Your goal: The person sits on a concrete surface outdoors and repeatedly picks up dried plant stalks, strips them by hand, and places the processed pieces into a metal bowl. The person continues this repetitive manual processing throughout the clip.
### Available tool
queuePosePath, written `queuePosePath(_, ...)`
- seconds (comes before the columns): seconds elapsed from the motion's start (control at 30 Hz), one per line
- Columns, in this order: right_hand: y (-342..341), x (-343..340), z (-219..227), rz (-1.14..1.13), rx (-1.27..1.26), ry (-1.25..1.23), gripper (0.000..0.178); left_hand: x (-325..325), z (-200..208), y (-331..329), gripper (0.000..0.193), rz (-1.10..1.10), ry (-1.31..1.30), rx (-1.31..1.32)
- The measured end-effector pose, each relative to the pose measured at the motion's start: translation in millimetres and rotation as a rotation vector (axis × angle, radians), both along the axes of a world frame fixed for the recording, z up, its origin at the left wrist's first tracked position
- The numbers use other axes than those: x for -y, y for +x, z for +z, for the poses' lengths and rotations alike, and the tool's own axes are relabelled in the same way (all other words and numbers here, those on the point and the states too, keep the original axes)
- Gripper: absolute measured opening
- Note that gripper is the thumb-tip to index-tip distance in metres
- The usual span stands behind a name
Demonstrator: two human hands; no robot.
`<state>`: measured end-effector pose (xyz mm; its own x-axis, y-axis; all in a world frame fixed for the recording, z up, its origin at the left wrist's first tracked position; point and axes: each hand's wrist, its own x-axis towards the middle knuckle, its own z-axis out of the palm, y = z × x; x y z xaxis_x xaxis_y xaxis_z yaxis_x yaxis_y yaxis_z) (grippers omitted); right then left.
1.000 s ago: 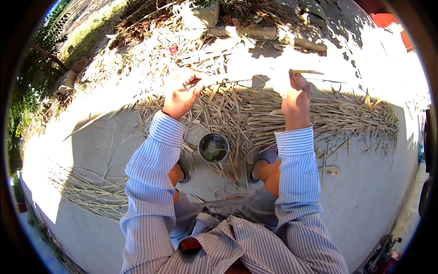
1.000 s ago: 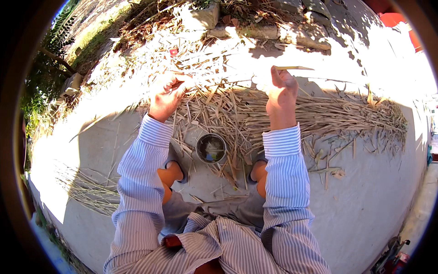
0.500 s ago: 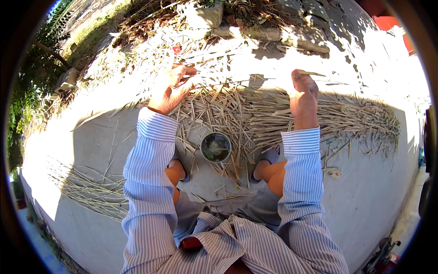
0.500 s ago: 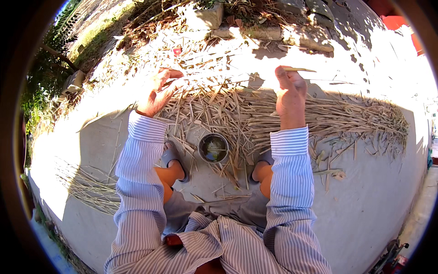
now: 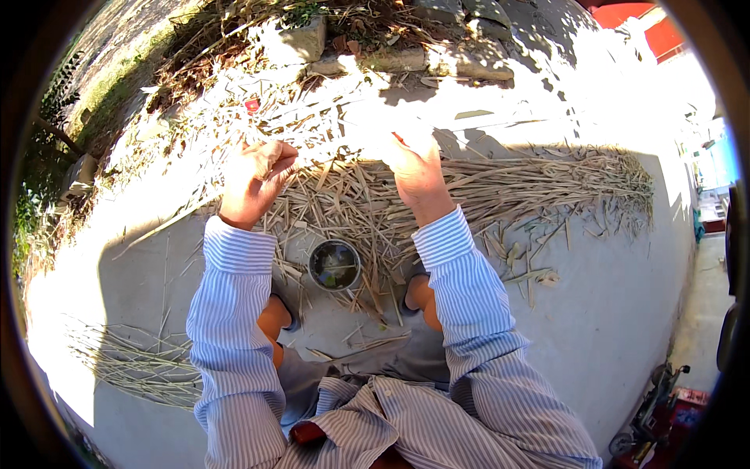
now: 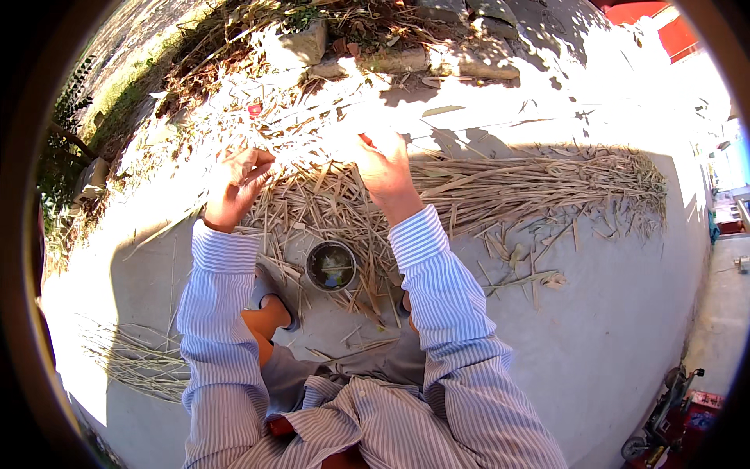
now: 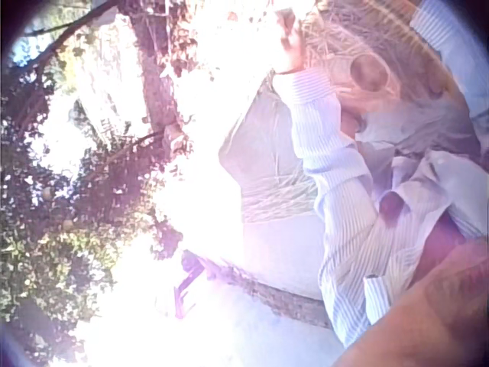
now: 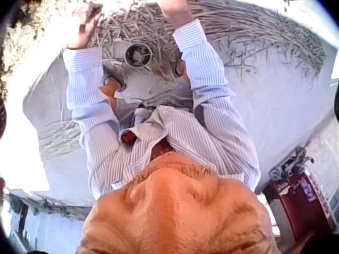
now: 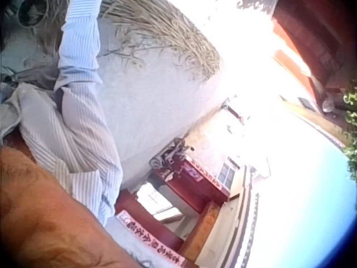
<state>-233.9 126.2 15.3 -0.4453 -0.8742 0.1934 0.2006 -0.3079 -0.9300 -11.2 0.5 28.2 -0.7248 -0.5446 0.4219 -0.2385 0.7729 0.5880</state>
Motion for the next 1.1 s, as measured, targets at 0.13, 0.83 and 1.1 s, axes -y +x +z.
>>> queuePosePath(0.13,-10.9,-7.1,18.4,0.044,-0.062,0.066,0.025,30.5,-16.9,49.6,0.031,0.066,0.434,0.095)
queuePosePath(0.83,44.4,19.4,-11.4,0.163,0.021,0.119,0.013,-15.9,-3.1,-5.7,0.023,0.063,-0.345,0.05)
queuePosePath(1.1,-62.7,-12.6,-13.9,-0.102,0.243,-0.21,0.014,48.5,-39.1,97.2,0.023,0.352,-0.167,0.503)
